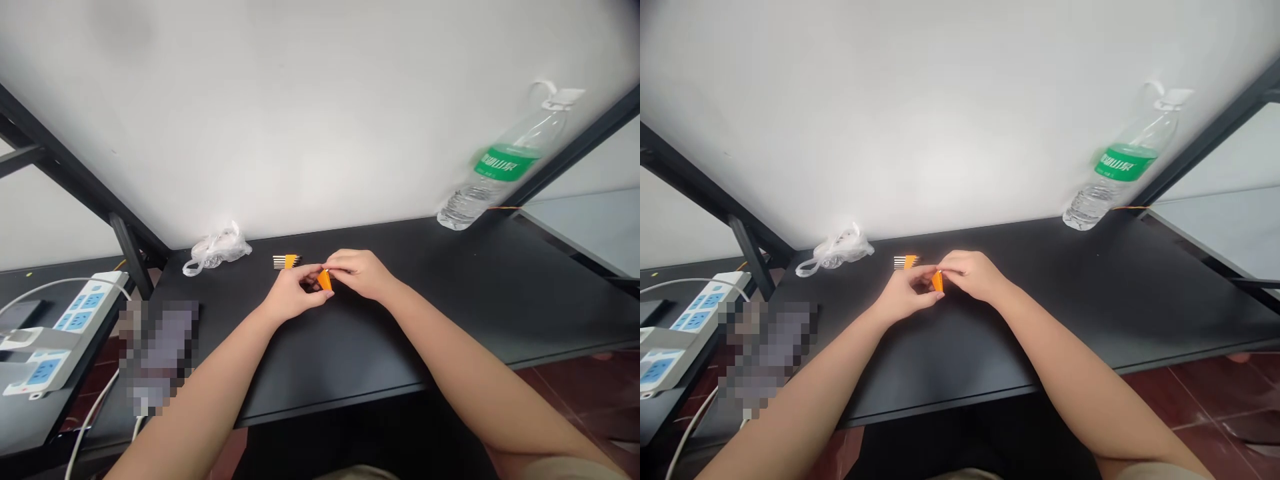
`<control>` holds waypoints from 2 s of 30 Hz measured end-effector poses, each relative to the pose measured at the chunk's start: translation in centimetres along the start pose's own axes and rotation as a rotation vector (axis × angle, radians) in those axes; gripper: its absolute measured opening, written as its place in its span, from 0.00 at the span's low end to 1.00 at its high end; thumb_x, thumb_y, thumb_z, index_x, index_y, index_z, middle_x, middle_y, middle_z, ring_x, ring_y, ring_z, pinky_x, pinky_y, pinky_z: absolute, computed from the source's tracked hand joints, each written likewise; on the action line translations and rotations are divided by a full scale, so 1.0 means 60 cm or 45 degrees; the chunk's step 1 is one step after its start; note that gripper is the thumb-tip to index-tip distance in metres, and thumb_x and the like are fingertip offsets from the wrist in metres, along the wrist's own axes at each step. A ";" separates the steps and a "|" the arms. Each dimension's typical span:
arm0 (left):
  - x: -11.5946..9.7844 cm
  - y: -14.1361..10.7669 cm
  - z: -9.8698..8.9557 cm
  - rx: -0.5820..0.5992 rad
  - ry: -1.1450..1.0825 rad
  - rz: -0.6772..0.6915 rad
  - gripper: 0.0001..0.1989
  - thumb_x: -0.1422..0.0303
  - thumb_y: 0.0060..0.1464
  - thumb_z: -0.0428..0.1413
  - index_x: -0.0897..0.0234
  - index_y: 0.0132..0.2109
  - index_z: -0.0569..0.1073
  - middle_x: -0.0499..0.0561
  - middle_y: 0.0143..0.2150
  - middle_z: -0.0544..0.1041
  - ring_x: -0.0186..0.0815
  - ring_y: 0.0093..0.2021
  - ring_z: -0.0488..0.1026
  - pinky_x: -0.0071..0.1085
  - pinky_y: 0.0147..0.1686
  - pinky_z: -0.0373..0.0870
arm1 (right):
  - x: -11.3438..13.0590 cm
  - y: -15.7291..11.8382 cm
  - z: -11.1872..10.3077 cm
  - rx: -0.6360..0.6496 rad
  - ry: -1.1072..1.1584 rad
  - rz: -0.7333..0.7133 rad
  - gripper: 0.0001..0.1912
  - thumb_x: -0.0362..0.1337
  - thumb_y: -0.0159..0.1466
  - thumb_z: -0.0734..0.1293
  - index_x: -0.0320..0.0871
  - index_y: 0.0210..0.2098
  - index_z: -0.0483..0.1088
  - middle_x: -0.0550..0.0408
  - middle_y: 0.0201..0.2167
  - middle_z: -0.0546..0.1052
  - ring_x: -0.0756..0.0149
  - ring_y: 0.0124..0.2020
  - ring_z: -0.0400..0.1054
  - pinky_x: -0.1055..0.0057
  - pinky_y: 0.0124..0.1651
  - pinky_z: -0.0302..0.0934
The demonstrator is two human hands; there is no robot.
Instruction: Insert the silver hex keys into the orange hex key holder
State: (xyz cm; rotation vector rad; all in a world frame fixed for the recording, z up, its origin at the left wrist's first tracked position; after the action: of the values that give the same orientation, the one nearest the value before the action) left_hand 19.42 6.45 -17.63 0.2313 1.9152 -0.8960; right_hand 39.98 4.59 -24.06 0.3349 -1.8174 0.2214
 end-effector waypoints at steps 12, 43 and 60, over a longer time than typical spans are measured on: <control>0.017 0.002 -0.007 -0.177 0.344 0.027 0.08 0.64 0.54 0.61 0.61 0.40 0.78 0.45 0.30 0.77 0.31 0.30 0.74 0.28 0.36 0.72 | -0.075 -0.015 -0.049 0.258 -0.320 0.392 0.06 0.37 0.66 0.68 0.48 0.37 0.79 0.53 0.40 0.77 0.63 0.36 0.71 0.66 0.42 0.64; 0.029 -0.001 -0.008 -0.233 0.660 0.108 0.19 0.63 0.53 0.63 0.56 0.53 0.76 0.47 0.38 0.80 0.35 0.35 0.76 0.31 0.36 0.73 | -0.006 -0.011 -0.044 0.066 -0.019 0.131 0.13 0.37 0.71 0.64 0.49 0.45 0.81 0.51 0.41 0.77 0.65 0.33 0.72 0.66 0.37 0.68; 0.019 0.001 -0.003 0.024 0.455 0.071 0.18 0.64 0.55 0.62 0.58 0.54 0.77 0.47 0.36 0.78 0.33 0.35 0.74 0.30 0.38 0.72 | 0.011 -0.017 -0.049 0.137 -0.194 -0.027 0.15 0.32 0.72 0.61 0.47 0.43 0.80 0.50 0.43 0.75 0.65 0.38 0.70 0.67 0.41 0.65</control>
State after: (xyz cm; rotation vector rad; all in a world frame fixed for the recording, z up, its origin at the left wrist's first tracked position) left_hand 18.77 6.39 -18.56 0.4803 2.2160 -0.8798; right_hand 42.82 4.50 -22.64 0.4569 -1.9552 0.2861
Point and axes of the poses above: each hand's wrist, its own y-axis towards the middle knuckle, its own z-axis out of the palm, x = y × z, the point moved 1 cm from there along y, towards the middle knuckle
